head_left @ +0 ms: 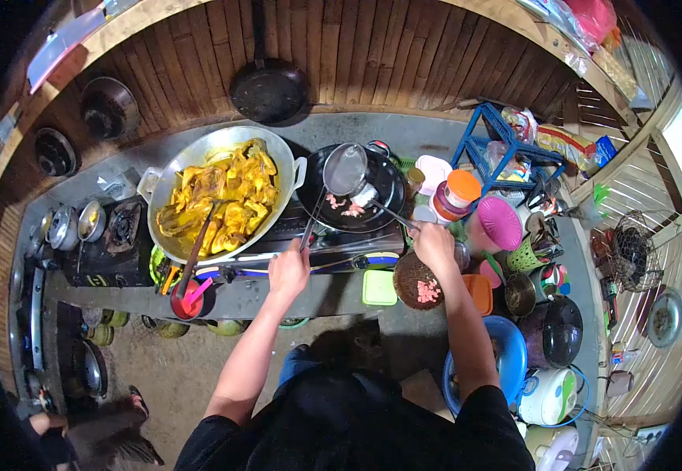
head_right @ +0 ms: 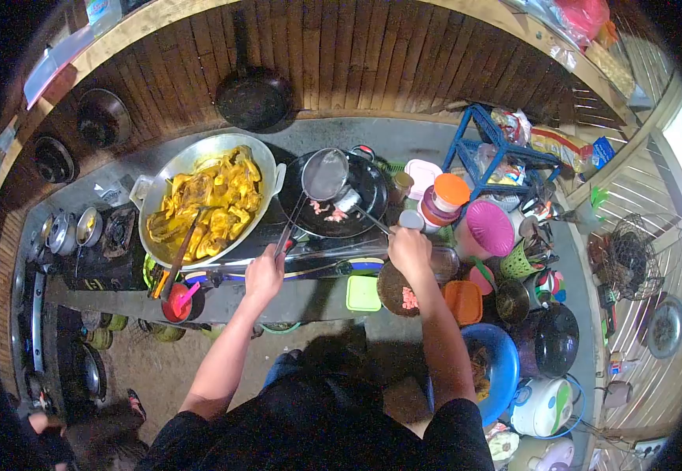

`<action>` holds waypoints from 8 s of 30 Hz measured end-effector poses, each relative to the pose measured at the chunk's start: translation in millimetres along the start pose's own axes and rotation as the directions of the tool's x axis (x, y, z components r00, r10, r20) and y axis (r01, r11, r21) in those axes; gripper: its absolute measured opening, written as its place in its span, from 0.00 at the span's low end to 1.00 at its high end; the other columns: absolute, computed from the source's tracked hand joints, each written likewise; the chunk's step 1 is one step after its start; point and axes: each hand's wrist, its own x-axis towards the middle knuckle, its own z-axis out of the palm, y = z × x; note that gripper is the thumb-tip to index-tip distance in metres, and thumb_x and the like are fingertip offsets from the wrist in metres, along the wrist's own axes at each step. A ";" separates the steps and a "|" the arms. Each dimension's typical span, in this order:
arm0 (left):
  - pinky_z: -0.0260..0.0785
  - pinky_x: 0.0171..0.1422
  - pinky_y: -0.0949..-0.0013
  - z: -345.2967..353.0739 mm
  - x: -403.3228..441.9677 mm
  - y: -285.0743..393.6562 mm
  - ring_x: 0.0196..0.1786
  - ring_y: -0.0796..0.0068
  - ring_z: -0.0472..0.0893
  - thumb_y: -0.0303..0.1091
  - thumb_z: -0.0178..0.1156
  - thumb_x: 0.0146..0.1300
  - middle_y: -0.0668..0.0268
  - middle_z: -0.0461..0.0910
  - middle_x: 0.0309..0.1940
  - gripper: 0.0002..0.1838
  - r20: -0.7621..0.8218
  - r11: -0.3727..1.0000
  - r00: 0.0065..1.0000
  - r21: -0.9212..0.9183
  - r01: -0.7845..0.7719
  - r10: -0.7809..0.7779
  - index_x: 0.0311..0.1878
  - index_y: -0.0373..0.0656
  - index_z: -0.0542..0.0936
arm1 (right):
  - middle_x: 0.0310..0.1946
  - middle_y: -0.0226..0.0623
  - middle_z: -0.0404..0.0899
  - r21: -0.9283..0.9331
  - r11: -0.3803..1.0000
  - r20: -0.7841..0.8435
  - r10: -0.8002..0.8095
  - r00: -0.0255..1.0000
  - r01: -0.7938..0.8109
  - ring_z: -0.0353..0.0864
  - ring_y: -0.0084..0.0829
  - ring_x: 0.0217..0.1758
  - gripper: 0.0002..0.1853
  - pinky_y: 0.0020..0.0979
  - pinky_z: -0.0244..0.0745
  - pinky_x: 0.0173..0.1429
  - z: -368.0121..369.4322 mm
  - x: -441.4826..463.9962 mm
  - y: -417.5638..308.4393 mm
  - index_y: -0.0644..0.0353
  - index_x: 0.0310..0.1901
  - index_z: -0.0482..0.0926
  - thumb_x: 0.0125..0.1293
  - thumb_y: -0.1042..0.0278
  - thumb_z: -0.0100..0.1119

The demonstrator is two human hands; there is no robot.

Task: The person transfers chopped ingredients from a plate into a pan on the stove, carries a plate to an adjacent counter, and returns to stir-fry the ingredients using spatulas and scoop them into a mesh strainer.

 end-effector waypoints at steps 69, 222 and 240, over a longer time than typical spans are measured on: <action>0.68 0.57 0.43 0.5 -1.5 4.6 0.32 0.48 0.84 0.39 0.54 0.66 0.51 0.82 0.23 0.11 0.011 0.985 0.999 0.165 -0.046 0.045 0.46 0.43 0.76 | 0.25 0.52 0.81 0.328 0.943 0.230 -0.023 0.973 -0.056 0.83 0.50 0.30 0.14 0.45 0.74 0.38 -4.3 14.9 48.0 0.66 0.33 0.82 0.67 0.64 0.53; 0.71 0.44 0.42 2.0 17.4 1.1 0.40 0.38 0.80 0.36 0.53 0.68 0.41 0.81 0.33 0.10 0.022 0.974 0.993 -0.194 0.118 -0.116 0.46 0.41 0.76 | 0.38 0.56 0.82 -0.072 0.997 -0.161 -0.041 0.986 0.030 0.83 0.56 0.38 0.16 0.51 0.78 0.45 32.0 26.5 26.8 0.62 0.51 0.80 0.62 0.72 0.53; 0.72 0.44 0.42 -9.2 19.1 1.6 0.40 0.40 0.82 0.41 0.52 0.68 0.44 0.82 0.33 0.13 0.051 0.983 0.986 -0.088 0.162 -0.158 0.46 0.43 0.75 | 0.38 0.57 0.82 0.226 0.971 -0.011 -0.082 0.997 0.083 0.82 0.54 0.44 0.15 0.47 0.76 0.51 60.8 58.8 22.4 0.58 0.51 0.82 0.64 0.67 0.56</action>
